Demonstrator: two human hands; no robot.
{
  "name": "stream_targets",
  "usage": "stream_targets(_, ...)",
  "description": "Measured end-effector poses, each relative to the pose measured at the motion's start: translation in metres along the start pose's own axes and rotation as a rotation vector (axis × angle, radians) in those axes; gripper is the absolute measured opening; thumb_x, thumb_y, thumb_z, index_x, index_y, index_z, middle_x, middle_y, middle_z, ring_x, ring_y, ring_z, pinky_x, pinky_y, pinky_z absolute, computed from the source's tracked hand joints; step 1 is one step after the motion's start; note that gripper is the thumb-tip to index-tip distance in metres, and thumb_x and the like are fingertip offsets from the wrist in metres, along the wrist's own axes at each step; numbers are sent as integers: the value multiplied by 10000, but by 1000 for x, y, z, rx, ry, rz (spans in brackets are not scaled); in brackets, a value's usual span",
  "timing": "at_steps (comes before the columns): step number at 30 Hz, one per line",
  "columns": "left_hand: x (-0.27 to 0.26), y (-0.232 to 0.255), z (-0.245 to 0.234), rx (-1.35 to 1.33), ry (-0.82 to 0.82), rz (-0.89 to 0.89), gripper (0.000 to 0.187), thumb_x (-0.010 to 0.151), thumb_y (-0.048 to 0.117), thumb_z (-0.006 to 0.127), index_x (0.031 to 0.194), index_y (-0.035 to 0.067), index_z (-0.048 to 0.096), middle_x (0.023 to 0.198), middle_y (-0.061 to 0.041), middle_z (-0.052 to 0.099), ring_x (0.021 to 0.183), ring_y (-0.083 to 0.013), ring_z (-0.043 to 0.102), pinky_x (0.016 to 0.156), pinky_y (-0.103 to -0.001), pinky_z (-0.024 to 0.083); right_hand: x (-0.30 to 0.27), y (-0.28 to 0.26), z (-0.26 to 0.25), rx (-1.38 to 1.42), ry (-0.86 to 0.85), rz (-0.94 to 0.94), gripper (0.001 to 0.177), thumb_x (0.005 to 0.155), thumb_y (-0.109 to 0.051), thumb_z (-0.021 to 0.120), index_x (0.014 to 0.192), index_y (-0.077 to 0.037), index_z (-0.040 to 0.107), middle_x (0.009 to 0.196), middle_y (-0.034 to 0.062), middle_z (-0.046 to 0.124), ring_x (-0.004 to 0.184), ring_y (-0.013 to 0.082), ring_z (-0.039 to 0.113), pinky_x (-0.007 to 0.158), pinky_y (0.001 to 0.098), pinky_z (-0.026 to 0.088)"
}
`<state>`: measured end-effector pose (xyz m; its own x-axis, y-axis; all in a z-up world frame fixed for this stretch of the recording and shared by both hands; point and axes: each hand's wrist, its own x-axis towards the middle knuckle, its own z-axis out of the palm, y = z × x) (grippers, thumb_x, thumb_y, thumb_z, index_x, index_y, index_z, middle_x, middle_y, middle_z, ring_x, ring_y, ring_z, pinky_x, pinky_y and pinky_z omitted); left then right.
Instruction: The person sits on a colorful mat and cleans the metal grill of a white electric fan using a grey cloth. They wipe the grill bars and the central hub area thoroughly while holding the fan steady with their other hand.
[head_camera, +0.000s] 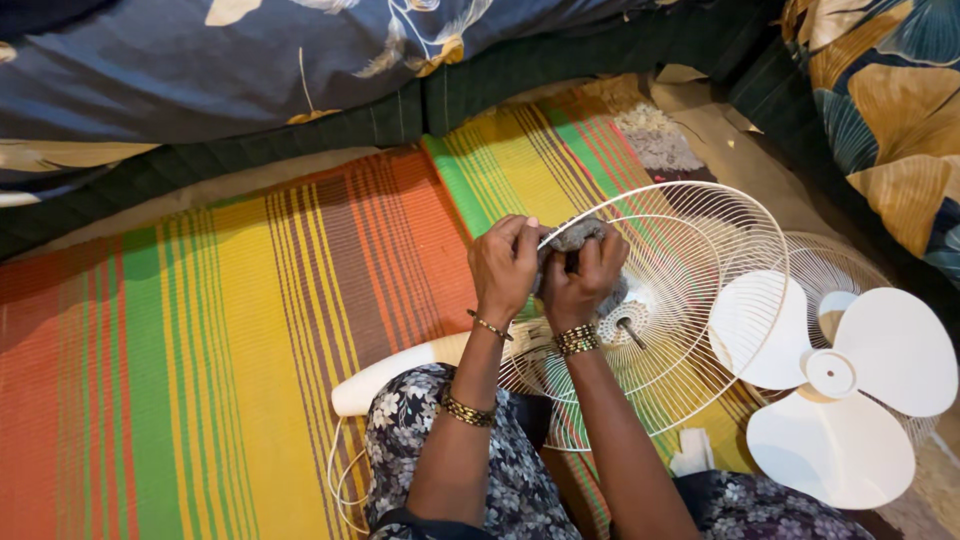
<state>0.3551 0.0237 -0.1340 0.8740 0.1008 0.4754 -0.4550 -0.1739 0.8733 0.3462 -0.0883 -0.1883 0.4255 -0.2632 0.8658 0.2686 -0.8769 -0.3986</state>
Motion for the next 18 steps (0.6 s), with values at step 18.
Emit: stream_targets(18,0,-70,9,-666,-203,-396,421,1082,325,475,1063,-13,724,985,-118,775,874,-151,669,798,-281,501,-5,-8,-29,-130,-66,2,238,739,-97,760,927,1,653,1218,180,580,1166,385,547,972,561,414)
